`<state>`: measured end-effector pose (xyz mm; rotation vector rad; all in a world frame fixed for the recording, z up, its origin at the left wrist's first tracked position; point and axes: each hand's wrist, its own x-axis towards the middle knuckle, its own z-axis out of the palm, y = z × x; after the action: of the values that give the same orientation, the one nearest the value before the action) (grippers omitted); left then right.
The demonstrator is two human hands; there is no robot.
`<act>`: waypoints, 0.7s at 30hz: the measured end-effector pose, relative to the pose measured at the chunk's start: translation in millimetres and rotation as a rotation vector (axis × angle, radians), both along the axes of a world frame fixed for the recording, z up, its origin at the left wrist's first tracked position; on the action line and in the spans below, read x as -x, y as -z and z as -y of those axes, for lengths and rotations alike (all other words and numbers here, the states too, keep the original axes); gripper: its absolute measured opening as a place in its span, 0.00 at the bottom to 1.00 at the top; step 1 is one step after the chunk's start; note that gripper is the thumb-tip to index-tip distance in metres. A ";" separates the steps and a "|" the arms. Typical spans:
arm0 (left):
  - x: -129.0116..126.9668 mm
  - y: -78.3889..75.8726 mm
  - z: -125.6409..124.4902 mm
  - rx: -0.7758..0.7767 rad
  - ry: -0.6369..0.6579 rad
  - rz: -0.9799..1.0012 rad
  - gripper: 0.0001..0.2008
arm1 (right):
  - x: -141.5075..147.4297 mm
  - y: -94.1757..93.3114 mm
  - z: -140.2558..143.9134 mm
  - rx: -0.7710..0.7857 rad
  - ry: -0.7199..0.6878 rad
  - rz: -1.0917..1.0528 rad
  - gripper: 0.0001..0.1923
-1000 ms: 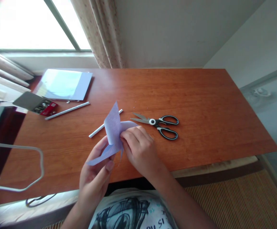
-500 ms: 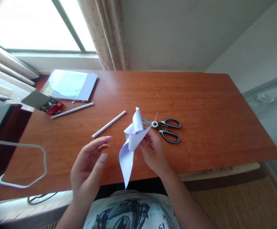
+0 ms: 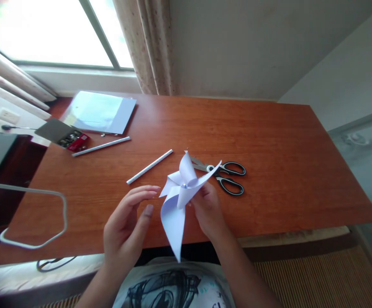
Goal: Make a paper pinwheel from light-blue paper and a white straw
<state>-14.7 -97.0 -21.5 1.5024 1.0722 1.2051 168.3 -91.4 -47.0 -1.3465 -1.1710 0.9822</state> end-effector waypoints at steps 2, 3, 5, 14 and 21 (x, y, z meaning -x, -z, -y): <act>0.3 -0.5 -1.1 0.007 0.010 0.004 0.14 | -0.7 -1.0 -1.3 -0.020 0.012 -0.041 0.09; 0.2 -0.9 -1.6 0.010 0.014 0.005 0.13 | -1.2 -2.8 -1.5 -0.025 0.015 -0.063 0.08; -0.1 -1.9 -2.2 0.017 0.026 0.004 0.13 | -3.0 -7.5 -0.7 -0.039 0.002 -0.065 0.05; 12.6 1.1 -34.3 -0.053 -0.012 -0.193 0.12 | -15.5 -10.5 6.4 -0.054 -0.044 -0.028 0.04; 7.6 -15.3 -77.1 -0.119 0.026 -0.372 0.07 | -22.9 -27.1 -3.2 -0.023 -0.076 0.029 0.08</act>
<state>-22.3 -19.9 -6.2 1.8773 1.2343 1.0077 191.1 -88.2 -20.0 -1.3101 -1.2590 1.0036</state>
